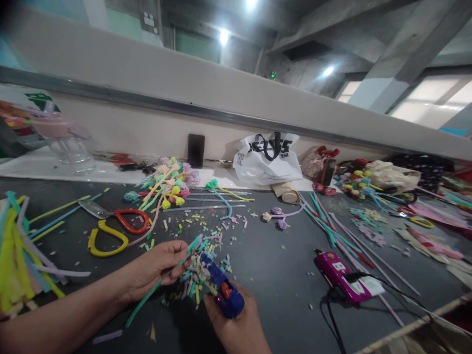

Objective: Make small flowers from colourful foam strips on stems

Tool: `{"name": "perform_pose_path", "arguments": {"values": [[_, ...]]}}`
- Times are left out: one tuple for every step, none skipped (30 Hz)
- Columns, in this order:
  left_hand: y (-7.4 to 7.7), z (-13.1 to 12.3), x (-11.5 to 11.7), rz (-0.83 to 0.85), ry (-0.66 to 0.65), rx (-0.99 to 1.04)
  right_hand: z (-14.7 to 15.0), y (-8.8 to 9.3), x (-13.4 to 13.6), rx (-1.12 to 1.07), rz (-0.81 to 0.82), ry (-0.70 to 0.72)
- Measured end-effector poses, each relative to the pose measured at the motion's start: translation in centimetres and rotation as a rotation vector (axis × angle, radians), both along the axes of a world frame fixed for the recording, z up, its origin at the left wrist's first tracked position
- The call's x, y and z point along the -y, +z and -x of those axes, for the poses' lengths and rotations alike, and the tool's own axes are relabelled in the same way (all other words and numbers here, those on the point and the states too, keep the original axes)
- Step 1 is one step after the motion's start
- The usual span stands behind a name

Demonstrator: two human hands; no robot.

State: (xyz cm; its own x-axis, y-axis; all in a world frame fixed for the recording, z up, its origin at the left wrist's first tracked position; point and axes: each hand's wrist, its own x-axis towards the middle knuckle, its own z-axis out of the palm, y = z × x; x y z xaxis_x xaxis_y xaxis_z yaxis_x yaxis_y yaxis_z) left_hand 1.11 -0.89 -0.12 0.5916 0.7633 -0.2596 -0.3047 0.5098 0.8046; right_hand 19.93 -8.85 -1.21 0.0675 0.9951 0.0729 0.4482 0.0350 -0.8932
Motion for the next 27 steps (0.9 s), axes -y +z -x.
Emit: {"name": "perform_pose_path", "arguments": {"values": [[0.0, 0.0, 0.0, -0.001, -0.001, -0.001, 0.0, 0.0, 0.0, 0.003, -0.005, 0.008], [0.0, 0.0, 0.0, 0.0, -0.003, -0.004, 0.0, -0.1, -0.1, 0.001, -0.007, 0.009], [0.0, -0.1, 0.0, 0.001, -0.003, -0.008, 0.0, -0.2, -0.1, -0.004, -0.004, -0.001], [0.0, -0.1, 0.0, 0.002, -0.001, -0.01, 0.0, -0.3, -0.1, -0.01, 0.002, -0.018], [0.0, -0.1, -0.1, 0.002, 0.001, -0.009, 0.0, -0.5, -0.1, -0.017, 0.009, -0.037], [-0.1, -0.1, -0.1, 0.001, 0.002, -0.006, 0.1, -0.6, -0.1, -0.021, 0.017, -0.049], [-0.1, 0.0, -0.1, -0.001, -0.001, -0.001, 0.1, -0.7, -0.1, -0.019, 0.021, -0.06], [-0.2, 0.0, -0.1, -0.002, -0.008, 0.006, 0.2, -0.7, 0.0, -0.012, 0.021, -0.068], [-0.2, 0.1, -0.1, -0.002, -0.013, 0.013, 0.1, -0.6, 0.0, 0.003, 0.014, -0.072], [-0.2, 0.2, -0.2, 0.0, -0.016, 0.022, 0.1, -0.4, 0.1, 0.03, -0.001, -0.072], [-0.2, 0.2, -0.2, 0.006, -0.018, 0.032, -0.1, -0.1, 0.1, 0.068, -0.02, -0.069], [-0.3, 0.3, -0.3, 0.013, -0.02, 0.043, -0.4, 0.2, 0.1, 0.118, -0.041, -0.063], [-0.3, 0.3, -0.3, 0.022, -0.022, 0.056, -0.8, 0.7, 0.1, 0.176, -0.06, -0.056], [-0.3, 0.4, -0.3, 0.032, -0.023, 0.069, -1.4, 1.1, -0.1, 0.242, -0.076, -0.052], [-0.3, 0.4, -0.4, 0.046, -0.027, 0.082, -2.2, 1.5, -0.3, 0.314, -0.086, -0.056], [-0.4, 0.4, -0.5, 0.063, -0.029, 0.092, -3.1, 1.9, -0.6, 0.389, -0.09, -0.067], [-0.5, 0.5, -0.5, 0.085, -0.027, 0.106, -4.2, 2.1, -1.0, 0.469, -0.089, -0.091], [-0.5, 0.5, -0.6, 0.108, -0.021, 0.123, -5.3, 2.2, -1.5, 0.553, -0.082, -0.108], [-0.6, 0.5, -0.6, 0.13, -0.015, 0.141, -6.5, 2.2, -2.0, 0.633, -0.077, -0.129], [-0.7, 0.5, -0.7, 0.149, -0.006, 0.16, -7.7, 2.0, -2.6, 0.704, -0.072, -0.134], [-0.8, 0.6, -0.7, 0.161, 0.006, 0.179, -8.8, 1.7, -3.1, 0.769, -0.075, -0.135], [-0.8, 0.7, -0.8, 0.167, 0.018, 0.195, -9.8, 1.4, -3.6, 0.825, -0.081, -0.139], [-0.8, 0.7, -0.9, 0.169, 0.032, 0.21, -10.8, 1.1, -4.0, 0.869, -0.083, -0.14], [-0.7, 0.8, -1.0, 0.168, 0.05, 0.222, -11.6, 0.7, -4.4, 0.904, -0.085, -0.142], [-0.6, 0.9, -1.1, 0.167, 0.072, 0.236, -12.3, 0.4, -4.7, 0.927, -0.087, -0.144], [-0.6, 1.1, -1.2, 0.166, 0.098, 0.249, -12.9, 0.2, -4.9, 0.942, -0.092, -0.14], [-0.5, 1.2, -1.3, 0.165, 0.127, 0.262, -13.3, 0.2, -5.0, 0.95, -0.096, -0.125]]}}
